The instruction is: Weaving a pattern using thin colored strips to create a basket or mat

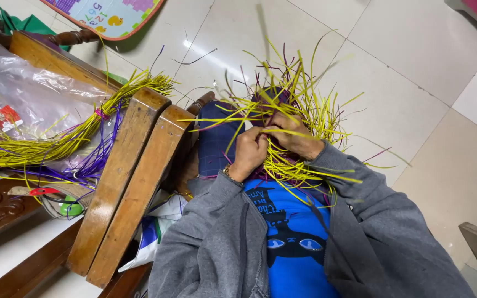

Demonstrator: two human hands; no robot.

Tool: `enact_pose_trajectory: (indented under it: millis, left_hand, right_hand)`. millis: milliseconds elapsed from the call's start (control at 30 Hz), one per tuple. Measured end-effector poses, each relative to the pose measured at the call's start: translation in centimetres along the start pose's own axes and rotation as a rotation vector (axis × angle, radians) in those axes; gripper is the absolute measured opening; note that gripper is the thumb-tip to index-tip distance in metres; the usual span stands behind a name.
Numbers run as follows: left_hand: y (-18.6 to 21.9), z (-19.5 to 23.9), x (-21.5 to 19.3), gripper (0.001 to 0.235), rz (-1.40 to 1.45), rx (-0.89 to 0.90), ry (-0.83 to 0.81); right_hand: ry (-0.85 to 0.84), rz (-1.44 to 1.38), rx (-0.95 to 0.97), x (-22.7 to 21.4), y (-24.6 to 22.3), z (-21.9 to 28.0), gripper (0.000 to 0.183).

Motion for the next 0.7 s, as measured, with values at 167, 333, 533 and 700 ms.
enact_pose_trajectory:
  millis: [167,333,533,700]
  left_hand:
    - [-3.8,0.7,1.9,0.014,0.224,-0.190,0.013]
    - [-3.0,0.5,1.5,0.013,0.297,-0.217,-0.035]
    - [-3.5,-0.4,2.4,0.020,0.018,-0.219,0.039]
    - [-4.6,-0.5,3.6,0.028,-0.001,-0.272,0.098]
  right_hand:
    - [-0.049,0.027,-0.078,0.5,-0.3,1.7,0.009]
    - [-0.151,0.094,-0.162,0.6,-0.8,3.3,0.018]
    - [-0.349,0.148,-0.056,0.9,-2.8,3.2,0.013]
    - [-0.061,0.027,0.046,0.9,-1.8,2.5,0.021]
Point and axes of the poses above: each hand's wrist, its own z-axis away from the middle knuckle, its own x-axis out of the palm, y = z × x, the point moved 2 cm from there along -z, towards the middle knuckle, and after that the axes turned 6 degrees about -z, right-handed, at the moved point
